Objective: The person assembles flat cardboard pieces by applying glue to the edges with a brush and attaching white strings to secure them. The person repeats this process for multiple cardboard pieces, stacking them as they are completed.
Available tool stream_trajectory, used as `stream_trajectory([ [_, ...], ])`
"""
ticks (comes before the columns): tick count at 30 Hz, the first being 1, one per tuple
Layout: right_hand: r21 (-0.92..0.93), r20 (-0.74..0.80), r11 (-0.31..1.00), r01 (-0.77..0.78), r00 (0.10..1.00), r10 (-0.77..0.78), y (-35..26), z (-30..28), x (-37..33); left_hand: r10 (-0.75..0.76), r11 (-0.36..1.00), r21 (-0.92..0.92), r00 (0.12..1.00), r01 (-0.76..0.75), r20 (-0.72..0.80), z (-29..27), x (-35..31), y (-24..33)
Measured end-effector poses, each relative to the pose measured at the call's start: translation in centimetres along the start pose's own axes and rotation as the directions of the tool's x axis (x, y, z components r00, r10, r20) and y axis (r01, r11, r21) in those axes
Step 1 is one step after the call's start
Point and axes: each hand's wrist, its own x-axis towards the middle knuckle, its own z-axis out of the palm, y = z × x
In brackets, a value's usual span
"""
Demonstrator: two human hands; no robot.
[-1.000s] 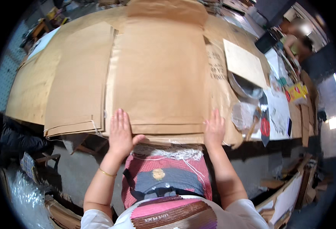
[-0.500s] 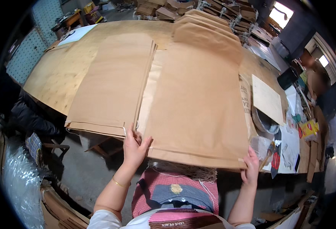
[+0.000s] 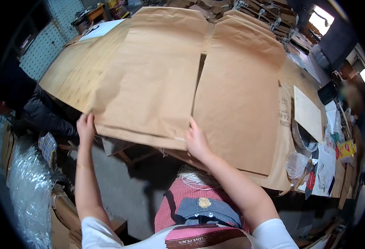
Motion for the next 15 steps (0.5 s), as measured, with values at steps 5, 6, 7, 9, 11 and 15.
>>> stream_trajectory([
  [5,-0.185,-0.184,0.972,-0.143,0.977,0.109,-0.3,8.6,5.3,-0.072,0.774,0.617,0.988,0.141,-0.134,0.5,5.7,-1.6],
  [6,-0.244,-0.301,0.952,-0.184,0.948,0.106,0.8,8.4,5.3,-0.247,0.640,0.739,0.967,0.212,-0.063,2.6,4.1,4.3],
  [7,-0.219,-0.178,0.974,-0.065,0.984,0.025,1.0,8.6,3.8,-0.239,0.622,0.766,0.971,0.162,-0.011,3.9,2.8,5.7],
  [9,-0.135,0.036,0.980,0.149,0.989,-0.145,0.6,6.8,-1.4,0.067,0.618,0.777,0.993,-0.119,0.099,9.0,-2.7,4.7],
  [11,0.023,0.465,0.991,0.129,0.877,-0.125,-0.4,0.7,-7.9,0.271,0.837,0.414,0.928,-0.358,0.256,10.4,-9.6,9.6],
  [15,-0.225,0.361,0.960,0.167,0.930,-0.077,4.4,-12.4,-16.8,0.489,0.872,-0.139,0.834,-0.469,0.255,9.0,-20.9,14.5],
])
